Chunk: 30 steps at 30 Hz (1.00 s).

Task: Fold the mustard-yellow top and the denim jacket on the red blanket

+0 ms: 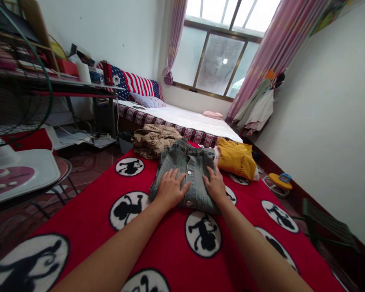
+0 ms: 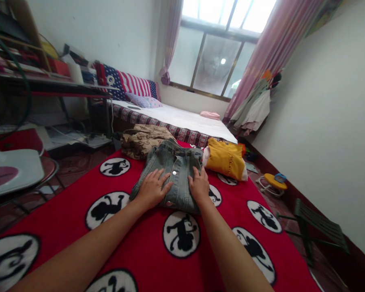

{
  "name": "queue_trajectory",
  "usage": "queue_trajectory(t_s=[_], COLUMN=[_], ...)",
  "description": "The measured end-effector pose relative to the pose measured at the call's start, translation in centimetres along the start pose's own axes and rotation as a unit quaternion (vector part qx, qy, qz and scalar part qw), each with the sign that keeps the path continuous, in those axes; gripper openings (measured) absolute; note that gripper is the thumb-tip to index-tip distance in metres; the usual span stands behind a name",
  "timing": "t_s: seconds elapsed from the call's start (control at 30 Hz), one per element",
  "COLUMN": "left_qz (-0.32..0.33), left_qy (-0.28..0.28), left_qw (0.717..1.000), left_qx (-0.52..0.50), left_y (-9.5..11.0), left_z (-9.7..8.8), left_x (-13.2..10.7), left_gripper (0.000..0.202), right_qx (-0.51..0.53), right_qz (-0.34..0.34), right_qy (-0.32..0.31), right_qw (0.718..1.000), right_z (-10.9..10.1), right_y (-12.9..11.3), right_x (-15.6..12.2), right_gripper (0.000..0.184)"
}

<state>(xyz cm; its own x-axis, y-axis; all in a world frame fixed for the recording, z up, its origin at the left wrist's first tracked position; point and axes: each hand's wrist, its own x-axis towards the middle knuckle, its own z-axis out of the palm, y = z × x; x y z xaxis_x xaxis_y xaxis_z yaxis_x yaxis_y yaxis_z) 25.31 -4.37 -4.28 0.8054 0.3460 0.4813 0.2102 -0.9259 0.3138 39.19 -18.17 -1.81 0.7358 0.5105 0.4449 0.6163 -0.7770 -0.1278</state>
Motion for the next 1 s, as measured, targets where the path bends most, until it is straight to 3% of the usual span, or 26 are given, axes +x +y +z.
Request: queue_trajectory(t_s=[0.07,0.13,0.2,0.33,0.43,0.53,0.6,0.7,0.77,0.83,0.93,1.0], left_qz=[-0.008,-0.048,-0.118,-0.195,-0.206,-0.189,-0.165,-0.140,-0.117,-0.086,-0.084,-0.111], left_qy=[0.033,0.083,0.115,0.089,0.076,0.070,0.087,0.106,0.070,-0.017,-0.219,-0.320], left_qw=[0.999,0.995,0.986,0.977,0.976,0.978,0.979,0.977,0.978,0.978,0.946,0.918], left_qx=[0.004,0.021,0.034,0.011,-0.017,-0.054,-0.078,-0.120,-0.155,-0.191,-0.224,-0.206], left_y=[0.2,0.2,-0.1,-1.6,-2.9,-3.4,-3.5,-3.5,-3.7,-4.1,-4.9,-5.0], left_z=[-0.2,-0.6,-1.0,-1.7,-2.0,-2.4,-3.3,-6.0,-8.1,-9.9,-11.0,-11.1], left_x=[-0.1,0.1,0.5,1.5,2.0,2.3,2.6,3.5,3.9,3.9,3.0,2.2], left_gripper=[0.044,0.037,0.038,0.053,0.053,0.046,0.040,0.033,0.029,0.026,0.024,0.022], right_qx=[0.012,-0.003,-0.007,0.109,0.204,0.221,0.235,0.335,0.409,0.438,0.386,0.295], right_qz=[0.038,0.022,-0.020,-0.063,-0.037,0.015,0.033,0.053,0.075,0.092,0.082,0.053], right_qy=[-0.039,-0.036,0.008,0.143,0.166,0.098,0.067,0.098,0.121,0.100,-0.041,-0.127], right_qw=[0.998,0.999,1.000,0.982,0.964,0.970,0.969,0.936,0.901,0.889,0.918,0.945], right_z=[0.5,0.7,0.5,0.6,1.5,1.8,1.1,-1.3,-3.0,-3.9,-3.7,-3.5], right_y=[0.4,0.4,0.2,0.5,1.1,1.2,0.9,0.9,1.4,2.1,3.1,3.1], right_x=[0.1,0.3,0.5,0.1,-0.5,-0.6,-0.3,0.5,0.4,-0.4,-2.5,-3.7], right_gripper=[0.044,0.041,0.044,0.050,0.050,0.052,0.053,0.053,0.055,0.055,0.040,0.037])
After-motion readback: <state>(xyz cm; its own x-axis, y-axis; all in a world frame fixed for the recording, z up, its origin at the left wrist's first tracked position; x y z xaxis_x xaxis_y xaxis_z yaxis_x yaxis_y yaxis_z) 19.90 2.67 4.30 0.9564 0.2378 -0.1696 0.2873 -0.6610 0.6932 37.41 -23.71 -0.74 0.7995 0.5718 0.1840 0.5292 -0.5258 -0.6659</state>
